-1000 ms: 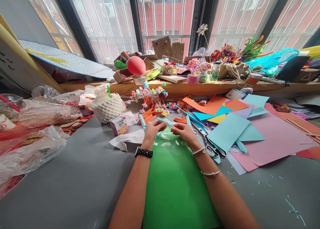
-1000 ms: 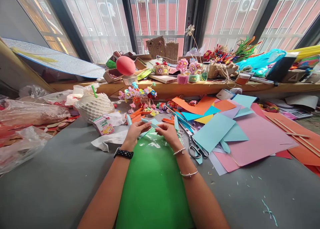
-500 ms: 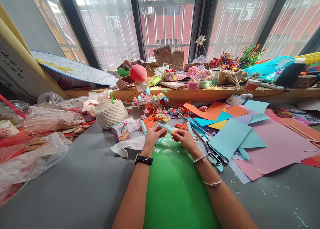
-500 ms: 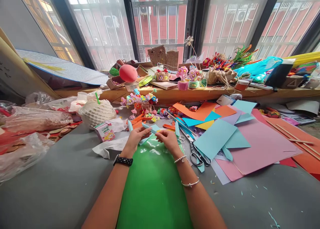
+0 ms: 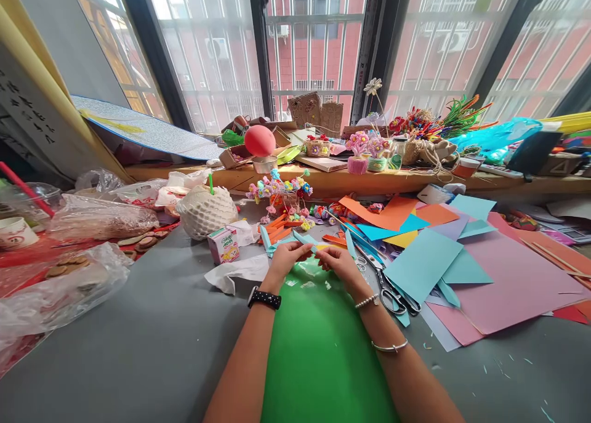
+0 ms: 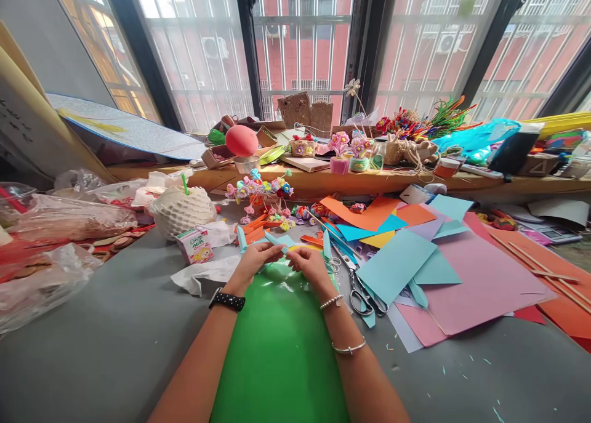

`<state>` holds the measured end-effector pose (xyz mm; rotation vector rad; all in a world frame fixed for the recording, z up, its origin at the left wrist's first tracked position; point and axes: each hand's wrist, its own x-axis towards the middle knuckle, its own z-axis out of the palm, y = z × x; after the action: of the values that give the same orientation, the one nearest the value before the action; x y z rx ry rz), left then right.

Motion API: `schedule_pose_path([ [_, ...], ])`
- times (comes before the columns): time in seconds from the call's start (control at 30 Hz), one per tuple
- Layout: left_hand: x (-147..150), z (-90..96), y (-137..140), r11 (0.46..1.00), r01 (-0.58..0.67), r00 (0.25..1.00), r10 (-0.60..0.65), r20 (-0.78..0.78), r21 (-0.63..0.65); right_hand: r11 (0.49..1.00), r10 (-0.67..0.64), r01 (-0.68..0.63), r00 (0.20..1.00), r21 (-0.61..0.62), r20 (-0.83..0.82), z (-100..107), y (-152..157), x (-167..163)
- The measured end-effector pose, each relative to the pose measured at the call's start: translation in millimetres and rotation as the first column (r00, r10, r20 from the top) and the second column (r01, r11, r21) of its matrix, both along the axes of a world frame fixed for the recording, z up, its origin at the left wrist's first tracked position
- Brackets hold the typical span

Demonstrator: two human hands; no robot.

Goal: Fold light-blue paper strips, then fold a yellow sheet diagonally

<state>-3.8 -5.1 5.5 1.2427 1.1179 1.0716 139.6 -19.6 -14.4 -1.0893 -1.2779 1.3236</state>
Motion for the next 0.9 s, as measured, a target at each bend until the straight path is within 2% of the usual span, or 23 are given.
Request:
schedule_pose_path([
  [0.13, -3.6, 5.5, -3.7, 0.991, 0.125, 0.990, -0.127, 0.056, 0.037, 0.978, 0.145, -0.172, 0.967, -0.118, -0.211, 1.7, -3.8, 0.3],
  [0.27, -4.6, 7.4, -2.8, 0.993, 0.102, 0.993, -0.105, 0.047, 0.061, 0.962, 0.194, -0.237, 0.942, -0.135, -0.273, 0.4, -4.2, -1.3],
  [0.4, -14.0, 8.3, 3.6, 0.988, -0.073, 0.997, 0.069, 0.041, 0.135, 0.967, 0.144, -0.188, 0.960, -0.171, -0.241, -4.2, 0.0, -2.9],
  [0.47, -23.4, 10.3, 5.6, 0.952, -0.221, 0.975, 0.219, 0.035, 0.213, 0.969, 0.127, -0.172, 0.963, -0.177, -0.240, -6.1, 1.5, -3.4],
  [0.53, -33.0, 13.4, 5.2, 0.893, -0.331, 0.933, 0.357, -0.034, 0.303, 0.968, 0.125, -0.170, 0.964, -0.182, -0.237, -6.9, 1.7, -3.8],
  [0.6, -40.3, 16.7, 2.6, 0.808, -0.405, 0.833, 0.519, -0.190, 0.429, 0.967, 0.130, -0.175, 0.964, -0.183, -0.234, -6.5, 0.9, -4.3],
  [0.67, -44.2, 18.4, -0.4, 0.710, -0.402, 0.648, 0.667, -0.369, 0.578, 0.967, 0.133, -0.177, 0.964, -0.182, -0.232, -5.7, -0.1, -4.6],
  [0.73, -45.6, 17.7, -1.9, 0.660, -0.342, 0.456, 0.739, -0.496, 0.668, 0.969, 0.135, -0.177, 0.963, -0.175, -0.232, -5.2, -0.8, -4.6],
  [0.8, -45.9, 14.7, -1.5, 0.676, -0.278, 0.333, 0.735, -0.591, 0.683, 0.971, 0.137, -0.177, 0.963, -0.161, -0.231, -5.5, -0.9, -4.3],
  [0.9, -45.7, 9.3, 0.1, 0.742, -0.196, 0.228, 0.671, -0.706, 0.641, 0.972, 0.148, -0.182, 0.964, -0.147, -0.221, -6.7, -0.5, -3.9],
])
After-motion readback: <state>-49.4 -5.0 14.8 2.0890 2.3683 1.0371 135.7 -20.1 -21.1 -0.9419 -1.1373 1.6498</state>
